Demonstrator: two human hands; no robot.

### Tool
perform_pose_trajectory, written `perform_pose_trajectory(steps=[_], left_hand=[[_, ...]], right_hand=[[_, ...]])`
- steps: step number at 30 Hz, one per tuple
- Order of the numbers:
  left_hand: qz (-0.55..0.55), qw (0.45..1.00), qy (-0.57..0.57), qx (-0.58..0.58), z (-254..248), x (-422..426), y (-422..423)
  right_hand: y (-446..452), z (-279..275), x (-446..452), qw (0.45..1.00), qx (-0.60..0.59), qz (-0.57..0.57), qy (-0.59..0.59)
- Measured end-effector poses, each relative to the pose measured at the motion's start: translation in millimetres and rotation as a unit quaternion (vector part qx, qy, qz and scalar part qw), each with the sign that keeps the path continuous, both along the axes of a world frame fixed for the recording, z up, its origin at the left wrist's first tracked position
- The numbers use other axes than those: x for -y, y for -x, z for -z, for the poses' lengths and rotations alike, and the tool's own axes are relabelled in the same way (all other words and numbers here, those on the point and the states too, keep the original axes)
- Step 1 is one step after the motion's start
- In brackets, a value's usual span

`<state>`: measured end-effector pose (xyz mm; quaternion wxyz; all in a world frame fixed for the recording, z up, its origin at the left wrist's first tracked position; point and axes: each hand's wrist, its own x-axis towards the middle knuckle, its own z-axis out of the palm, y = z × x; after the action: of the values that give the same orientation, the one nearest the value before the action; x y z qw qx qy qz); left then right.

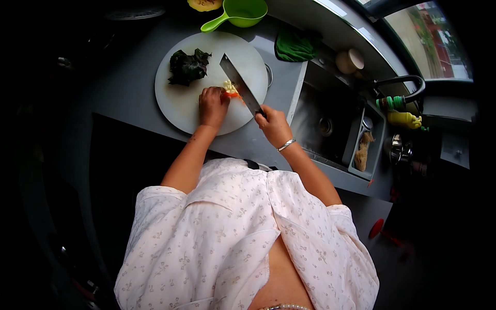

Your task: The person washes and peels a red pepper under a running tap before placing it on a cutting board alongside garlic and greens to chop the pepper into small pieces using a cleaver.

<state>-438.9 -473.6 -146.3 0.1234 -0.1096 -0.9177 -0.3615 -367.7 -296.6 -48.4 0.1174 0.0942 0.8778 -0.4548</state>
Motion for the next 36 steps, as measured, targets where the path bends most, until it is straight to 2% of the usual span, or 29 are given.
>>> perform_pose_trajectory(steps=[3,6,14,18,20,21,23,26,29,32,36], left_hand=[[-0.019,0.999,-0.010,-0.032,5.0,-5.1,-2.5],[-0.039,0.998,0.008,-0.039,5.7,-8.0,-2.4],[-0.011,0.999,-0.035,-0.038,8.3,-7.6,-0.9],[-0.008,0.999,-0.021,-0.026,19.9,-3.4,3.2],[0.007,0.998,-0.033,-0.054,16.8,-0.8,5.6],[0.012,0.998,-0.035,-0.055,16.5,1.0,5.9],[0.032,0.998,-0.050,-0.034,15.7,2.2,9.6],[0.032,0.999,-0.006,-0.041,12.6,4.5,15.5],[0.061,0.998,-0.034,-0.009,9.2,9.4,19.5],[0.105,0.992,-0.064,-0.020,5.2,20.4,17.0],[0.105,0.993,-0.055,-0.021,-0.1,27.3,16.5]], right_hand=[[-0.2,9.3,-1.4,0.999,0.001,-0.029,-0.020],[1.7,22.9,-0.7,0.996,-0.076,-0.046,-0.031],[10.0,21.0,14.4,0.986,-0.027,-0.092,-0.140],[14.3,28.7,26.5,0.986,-0.007,-0.075,-0.148],[18.1,35.4,33.6,0.981,-0.036,-0.064,-0.179],[18.1,35.9,34.5,0.981,-0.036,-0.059,-0.181],[17.7,33.7,29.9,0.997,-0.015,-0.022,-0.075],[12.6,24.4,27.7,0.998,-0.005,0.018,-0.067],[6.6,14.9,31.4,0.997,-0.044,0.046,-0.049],[3.4,13.2,33.4,0.997,-0.041,0.034,-0.062],[2.5,10.2,42.3,0.994,0.003,0.016,-0.111]])
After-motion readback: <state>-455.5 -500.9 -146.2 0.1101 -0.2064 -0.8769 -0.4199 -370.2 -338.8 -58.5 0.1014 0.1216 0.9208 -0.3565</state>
